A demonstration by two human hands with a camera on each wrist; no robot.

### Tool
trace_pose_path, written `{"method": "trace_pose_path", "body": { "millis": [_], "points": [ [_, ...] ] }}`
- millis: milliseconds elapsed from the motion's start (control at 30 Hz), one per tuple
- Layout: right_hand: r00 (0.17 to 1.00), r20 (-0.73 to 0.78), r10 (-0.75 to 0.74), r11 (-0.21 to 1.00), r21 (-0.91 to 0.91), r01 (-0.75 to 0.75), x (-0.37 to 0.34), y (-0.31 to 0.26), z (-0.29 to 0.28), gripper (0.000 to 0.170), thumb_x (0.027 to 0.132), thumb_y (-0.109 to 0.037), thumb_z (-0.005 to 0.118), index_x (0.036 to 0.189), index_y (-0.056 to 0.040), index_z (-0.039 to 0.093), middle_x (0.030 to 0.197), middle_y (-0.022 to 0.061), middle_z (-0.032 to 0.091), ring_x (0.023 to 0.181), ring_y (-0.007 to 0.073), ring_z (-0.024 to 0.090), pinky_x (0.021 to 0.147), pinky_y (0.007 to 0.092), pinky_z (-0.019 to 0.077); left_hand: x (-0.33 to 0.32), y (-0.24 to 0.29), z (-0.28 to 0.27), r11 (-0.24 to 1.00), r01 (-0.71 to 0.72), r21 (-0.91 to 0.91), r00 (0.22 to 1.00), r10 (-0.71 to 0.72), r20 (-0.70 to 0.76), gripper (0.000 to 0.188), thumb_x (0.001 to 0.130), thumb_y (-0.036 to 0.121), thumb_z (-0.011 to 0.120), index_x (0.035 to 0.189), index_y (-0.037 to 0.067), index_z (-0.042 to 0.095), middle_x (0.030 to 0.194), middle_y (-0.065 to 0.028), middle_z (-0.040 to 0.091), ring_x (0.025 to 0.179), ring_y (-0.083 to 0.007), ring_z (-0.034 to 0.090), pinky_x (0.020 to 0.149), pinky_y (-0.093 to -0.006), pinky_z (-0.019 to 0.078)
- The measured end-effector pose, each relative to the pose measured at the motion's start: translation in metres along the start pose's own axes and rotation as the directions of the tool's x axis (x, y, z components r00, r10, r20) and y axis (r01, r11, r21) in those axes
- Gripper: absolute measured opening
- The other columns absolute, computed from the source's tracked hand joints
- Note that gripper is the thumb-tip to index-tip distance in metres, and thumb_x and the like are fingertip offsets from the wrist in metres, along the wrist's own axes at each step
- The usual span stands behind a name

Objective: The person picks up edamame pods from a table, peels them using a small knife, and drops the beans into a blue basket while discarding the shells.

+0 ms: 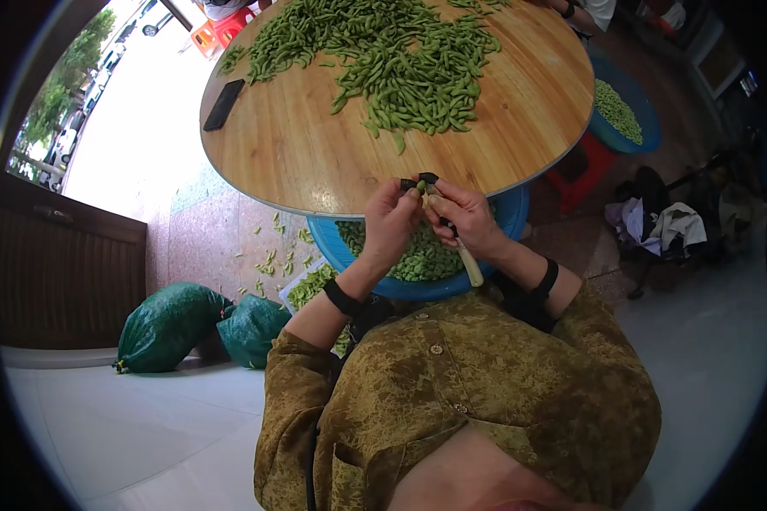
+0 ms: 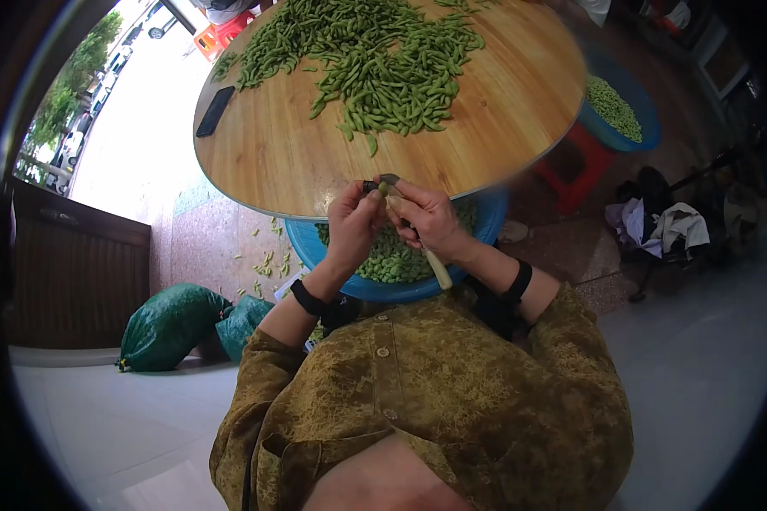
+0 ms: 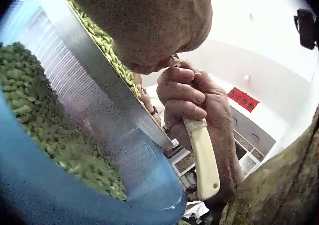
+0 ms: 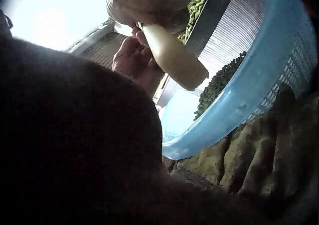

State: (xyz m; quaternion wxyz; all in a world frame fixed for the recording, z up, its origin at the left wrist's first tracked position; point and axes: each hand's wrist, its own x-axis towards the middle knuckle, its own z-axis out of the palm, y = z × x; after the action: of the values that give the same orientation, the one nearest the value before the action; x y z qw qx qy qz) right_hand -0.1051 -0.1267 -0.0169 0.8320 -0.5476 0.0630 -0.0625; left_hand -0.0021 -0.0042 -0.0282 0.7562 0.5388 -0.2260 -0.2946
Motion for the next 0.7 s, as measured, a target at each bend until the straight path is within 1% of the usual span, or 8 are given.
{"method": "trace_pose_path", "body": {
  "millis": [100, 167, 300, 367, 400, 467, 600, 700],
  "points": [
    [0.998, 0.065, 0.002, 1.000, 0.014, -0.003, -0.002, 0.000, -0.010, 0.033, 0.099, -0.014, 0.044, 0.130, -0.0034, 0.048, 0.075, 0.0016, 0.051, 0.050, 0.0048, 0.043, 0.041, 0.0178, 0.0343, 0.003, 0.017, -0.007, 0.942, 0.263, -0.210, 0.964, -0.248, 0.093, 0.007, 0.091, 0.007, 0.052, 0.096, 0.004, 0.055, 0.070, 0.0008, 0.051, 0.054, -0.0061, 0.044, 0.046, -0.0207, 0.0333],
    [0.981, 0.170, -0.089, 0.965, -0.229, 0.127, -0.005, -0.009, -0.011, 0.035, 0.098, -0.012, 0.046, 0.131, -0.0026, 0.048, 0.075, 0.0007, 0.052, 0.052, 0.0043, 0.043, 0.045, 0.0180, 0.0346, 0.004, 0.026, -0.009, 0.818, 0.458, -0.347, 0.883, -0.373, 0.285, 0.003, 0.089, 0.008, 0.052, 0.089, 0.005, 0.053, 0.064, 0.0005, 0.046, 0.051, -0.0084, 0.040, 0.043, -0.0207, 0.0306],
    [0.977, 0.164, -0.135, 0.845, -0.495, 0.200, -0.007, -0.013, -0.011, 0.035, 0.093, -0.010, 0.054, 0.126, -0.0001, 0.051, 0.076, -0.0003, 0.054, 0.060, 0.0050, 0.049, 0.054, 0.0210, 0.0410, 0.007, 0.031, -0.015, 0.781, 0.545, -0.305, 0.828, -0.445, 0.340, 0.004, 0.087, 0.004, 0.051, 0.089, 0.005, 0.054, 0.065, 0.0001, 0.047, 0.051, -0.0090, 0.041, 0.043, -0.0212, 0.0299],
    [0.834, 0.351, -0.426, 0.473, -0.700, 0.535, 0.001, -0.003, -0.018, 0.034, 0.089, -0.008, 0.059, 0.121, 0.0008, 0.053, 0.076, -0.0008, 0.055, 0.066, 0.0061, 0.051, 0.058, 0.0232, 0.0428, 0.006, 0.024, -0.016, 0.854, 0.487, -0.183, 0.865, -0.442, 0.239, 0.004, 0.089, 0.007, 0.052, 0.089, 0.004, 0.055, 0.066, 0.0004, 0.050, 0.052, -0.0083, 0.045, 0.042, -0.0216, 0.0311],
    [0.834, 0.352, -0.424, 0.473, -0.699, 0.536, -0.001, -0.008, -0.014, 0.034, 0.089, -0.008, 0.059, 0.121, 0.0008, 0.053, 0.076, -0.0008, 0.055, 0.066, 0.0061, 0.051, 0.058, 0.0232, 0.0428, 0.005, 0.024, -0.015, 0.854, 0.486, -0.184, 0.865, -0.441, 0.238, 0.004, 0.089, 0.007, 0.052, 0.089, 0.004, 0.055, 0.066, 0.0004, 0.050, 0.052, -0.0083, 0.045, 0.042, -0.0216, 0.0311],
    [0.995, 0.027, -0.101, 0.922, -0.373, 0.103, -0.009, -0.022, -0.001, 0.026, 0.087, -0.009, 0.061, 0.111, 0.0010, 0.056, 0.077, -0.0012, 0.055, 0.069, 0.0065, 0.051, 0.058, 0.0251, 0.0429, -0.001, 0.024, -0.009, 0.948, 0.296, 0.118, 0.945, -0.308, 0.107, 0.008, 0.090, 0.011, 0.054, 0.088, 0.004, 0.057, 0.064, 0.0000, 0.052, 0.052, -0.0080, 0.047, 0.043, -0.0204, 0.0336],
    [0.997, -0.039, -0.062, 0.920, -0.389, 0.042, 0.003, -0.005, -0.010, 0.017, 0.087, -0.009, 0.062, 0.101, -0.0029, 0.056, 0.073, -0.0032, 0.052, 0.058, 0.0022, 0.045, 0.051, 0.0187, 0.0347, -0.007, 0.023, -0.008, 0.954, 0.285, 0.094, 0.946, -0.296, 0.131, 0.010, 0.090, 0.012, 0.055, 0.088, 0.003, 0.057, 0.066, 0.0002, 0.055, 0.052, -0.0078, 0.050, 0.045, -0.0205, 0.0356],
    [0.978, 0.032, -0.206, 0.845, -0.498, 0.194, 0.006, -0.003, -0.014, 0.012, 0.088, -0.011, 0.061, 0.094, -0.0034, 0.054, 0.073, -0.0020, 0.052, 0.055, 0.0028, 0.045, 0.047, 0.0195, 0.0346, -0.015, 0.034, -0.014, 0.952, 0.240, 0.191, 0.960, -0.263, 0.101, 0.008, 0.090, 0.012, 0.055, 0.089, 0.004, 0.056, 0.062, -0.0029, 0.055, 0.051, -0.0121, 0.052, 0.046, -0.0252, 0.0391]
  ]
}}
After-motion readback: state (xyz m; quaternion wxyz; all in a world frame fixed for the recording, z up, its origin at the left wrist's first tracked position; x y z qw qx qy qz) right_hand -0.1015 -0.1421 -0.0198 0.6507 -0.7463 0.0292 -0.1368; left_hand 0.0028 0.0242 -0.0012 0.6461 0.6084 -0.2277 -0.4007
